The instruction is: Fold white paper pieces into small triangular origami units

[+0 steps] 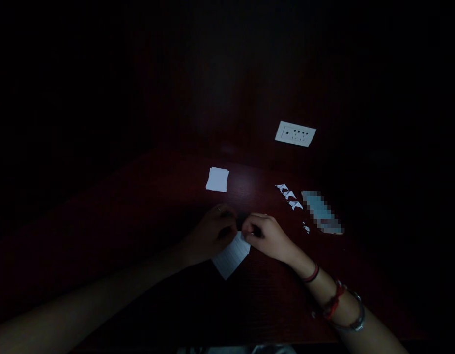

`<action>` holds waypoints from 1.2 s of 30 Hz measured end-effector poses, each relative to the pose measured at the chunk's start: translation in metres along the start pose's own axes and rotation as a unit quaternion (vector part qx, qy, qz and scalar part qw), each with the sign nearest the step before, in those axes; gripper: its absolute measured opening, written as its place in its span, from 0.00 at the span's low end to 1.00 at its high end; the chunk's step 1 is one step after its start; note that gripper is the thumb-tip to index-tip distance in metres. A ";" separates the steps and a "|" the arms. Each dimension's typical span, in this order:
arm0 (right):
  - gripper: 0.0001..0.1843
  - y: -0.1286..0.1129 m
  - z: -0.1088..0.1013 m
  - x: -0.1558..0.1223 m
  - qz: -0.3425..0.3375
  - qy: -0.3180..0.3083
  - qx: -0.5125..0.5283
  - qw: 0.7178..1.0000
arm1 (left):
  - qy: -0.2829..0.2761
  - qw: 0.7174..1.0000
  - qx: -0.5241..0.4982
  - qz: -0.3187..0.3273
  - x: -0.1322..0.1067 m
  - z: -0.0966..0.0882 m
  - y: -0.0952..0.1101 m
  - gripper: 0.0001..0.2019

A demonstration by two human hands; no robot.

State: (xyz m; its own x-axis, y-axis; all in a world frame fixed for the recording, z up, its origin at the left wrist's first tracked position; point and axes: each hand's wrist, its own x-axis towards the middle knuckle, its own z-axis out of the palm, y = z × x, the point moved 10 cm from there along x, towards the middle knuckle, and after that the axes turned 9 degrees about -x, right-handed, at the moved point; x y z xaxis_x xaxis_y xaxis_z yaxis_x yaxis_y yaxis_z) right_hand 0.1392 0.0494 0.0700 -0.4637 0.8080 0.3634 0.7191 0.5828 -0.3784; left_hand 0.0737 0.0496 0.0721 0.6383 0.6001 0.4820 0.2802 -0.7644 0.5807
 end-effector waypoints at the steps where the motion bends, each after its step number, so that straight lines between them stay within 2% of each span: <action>1: 0.05 0.001 0.000 -0.001 -0.003 -0.007 0.000 1.000 | 0.001 1.000 -0.002 -0.001 -0.001 -0.001 -0.001 0.05; 5: 0.06 0.020 -0.004 -0.007 0.002 -0.026 -0.008 1.000 | 0.014 1.000 -0.011 -0.013 -0.007 -0.009 -0.011 0.05; 9: 0.06 0.043 -0.015 -0.010 0.039 0.008 -0.013 0.999 | 0.028 0.999 -0.007 -0.043 -0.012 -0.015 -0.025 0.05; 13: 0.04 0.024 -0.009 -0.007 0.000 0.001 0.033 0.999 | 0.015 0.999 -0.014 -0.038 -0.009 -0.009 -0.019 0.05; 16: 0.06 0.006 -0.004 -0.006 -0.019 -0.006 0.018 1.000 | 0.013 1.000 -0.010 -0.026 -0.005 -0.004 -0.012 0.04; 21: 0.06 -0.002 -0.008 -0.005 -0.013 0.016 -0.036 0.999 | 0.008 1.000 -0.005 -0.007 -0.001 -0.001 -0.007 0.05; 26: 0.06 -0.007 -0.012 -0.005 -0.029 0.022 -0.055 0.998 | 0.007 1.000 -0.018 -0.014 -0.003 -0.002 -0.008 0.04; 29: 0.07 0.005 -0.018 -0.007 -0.021 0.036 -0.055 0.998 | 0.004 0.999 -0.016 -0.033 -0.007 -0.005 -0.020 0.04; 32: 0.07 0.031 -0.027 -0.011 0.027 0.063 -0.028 0.997 | 0.021 0.997 -0.009 -0.075 -0.011 -0.012 -0.039 0.04; 36: 0.07 0.054 -0.018 -0.011 0.076 0.041 0.014 0.996 | 0.061 0.994 -0.028 -0.090 -0.012 -0.019 -0.045 0.06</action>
State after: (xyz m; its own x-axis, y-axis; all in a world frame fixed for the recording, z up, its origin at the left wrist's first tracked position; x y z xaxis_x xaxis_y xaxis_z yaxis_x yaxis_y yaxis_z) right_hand 0.1928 0.0703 0.0606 -0.3054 0.8781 0.3683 0.7628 0.4571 -0.4574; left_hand 0.0400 0.0810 0.0529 0.4892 0.7520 0.4417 0.3391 -0.6306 0.6981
